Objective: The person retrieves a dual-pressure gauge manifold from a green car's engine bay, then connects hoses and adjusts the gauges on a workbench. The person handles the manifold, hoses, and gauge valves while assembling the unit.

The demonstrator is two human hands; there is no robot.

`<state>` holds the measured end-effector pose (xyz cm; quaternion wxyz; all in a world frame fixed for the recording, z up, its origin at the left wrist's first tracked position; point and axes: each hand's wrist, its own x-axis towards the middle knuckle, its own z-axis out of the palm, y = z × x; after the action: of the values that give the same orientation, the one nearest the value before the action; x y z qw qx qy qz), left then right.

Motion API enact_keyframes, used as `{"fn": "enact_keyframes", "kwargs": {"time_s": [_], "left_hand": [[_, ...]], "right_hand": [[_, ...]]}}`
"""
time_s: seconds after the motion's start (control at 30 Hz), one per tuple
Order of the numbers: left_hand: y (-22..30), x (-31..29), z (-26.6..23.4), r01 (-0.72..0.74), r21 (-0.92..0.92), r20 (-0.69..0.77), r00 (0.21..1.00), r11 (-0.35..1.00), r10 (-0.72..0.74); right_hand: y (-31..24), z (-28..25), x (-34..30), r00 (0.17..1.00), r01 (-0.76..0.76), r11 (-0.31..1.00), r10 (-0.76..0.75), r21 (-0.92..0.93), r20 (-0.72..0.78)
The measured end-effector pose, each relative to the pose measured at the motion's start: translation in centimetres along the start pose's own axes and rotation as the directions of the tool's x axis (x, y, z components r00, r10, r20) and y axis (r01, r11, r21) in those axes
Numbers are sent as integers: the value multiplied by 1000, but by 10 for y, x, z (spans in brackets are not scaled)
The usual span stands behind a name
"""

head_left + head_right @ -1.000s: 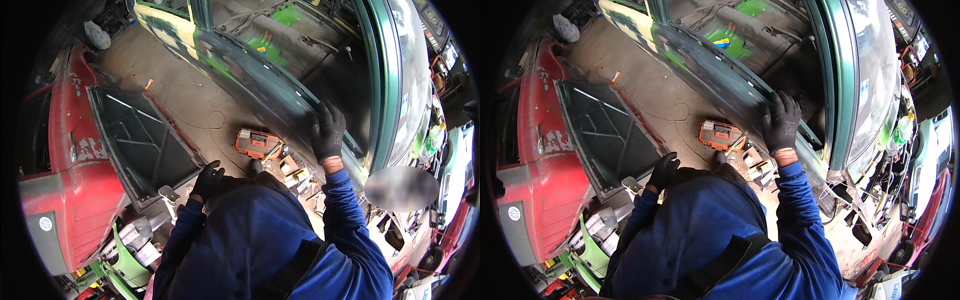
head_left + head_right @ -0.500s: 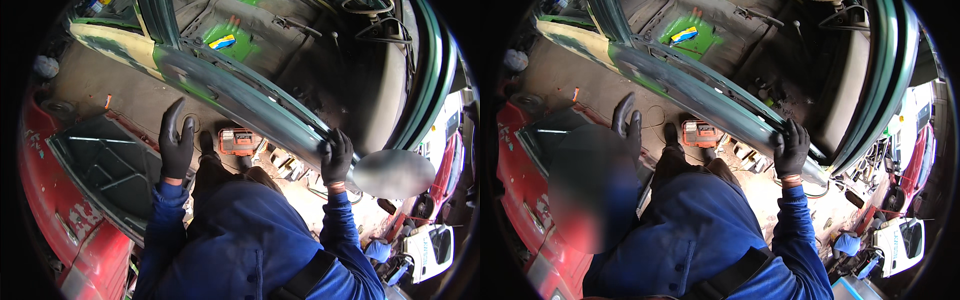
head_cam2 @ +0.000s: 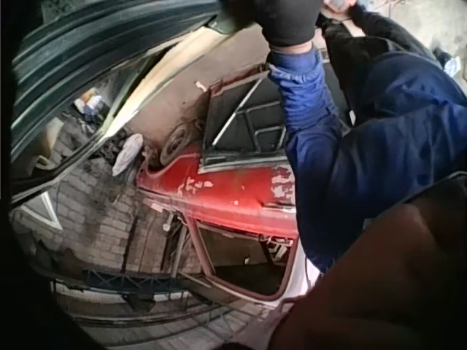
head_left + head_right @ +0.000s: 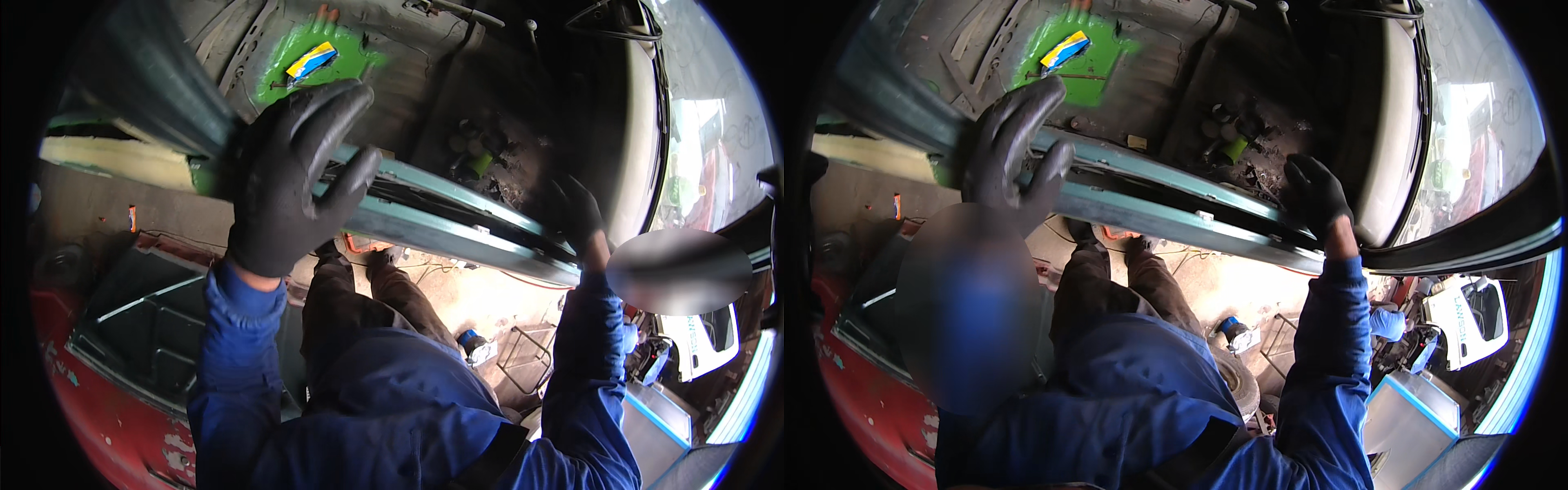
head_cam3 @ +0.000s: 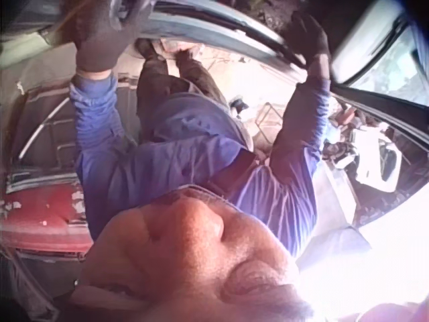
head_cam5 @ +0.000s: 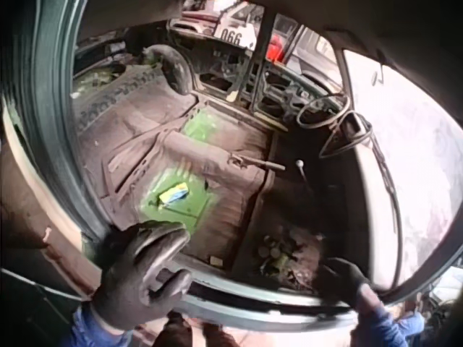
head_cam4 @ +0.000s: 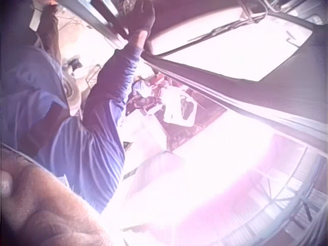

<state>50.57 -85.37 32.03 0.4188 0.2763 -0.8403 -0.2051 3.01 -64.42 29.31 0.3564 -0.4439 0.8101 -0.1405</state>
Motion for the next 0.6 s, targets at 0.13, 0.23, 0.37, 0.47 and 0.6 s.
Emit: {"fn": "enact_keyframes", "kwargs": {"time_s": [0.13,0.23,0.37,0.47,0.6], "left_hand": [[-13,-1,10,-32,269,166,986,963,-14],[-9,3,24,69,168,120,989,983,-90],[-1,5,5,22,298,309,944,954,-119],[1,7,-1,20,308,360,923,951,-136],[2,10,4,31,319,384,910,947,-159]], "right_hand": [[20,17,96,1000,18,998,-16,-66,19],[18,30,143,982,33,832,76,-553,173],[34,47,180,948,12,676,227,-736,225],[69,56,220,961,-45,753,212,-656,177],[119,85,280,979,-23,748,151,-664,136]]}}
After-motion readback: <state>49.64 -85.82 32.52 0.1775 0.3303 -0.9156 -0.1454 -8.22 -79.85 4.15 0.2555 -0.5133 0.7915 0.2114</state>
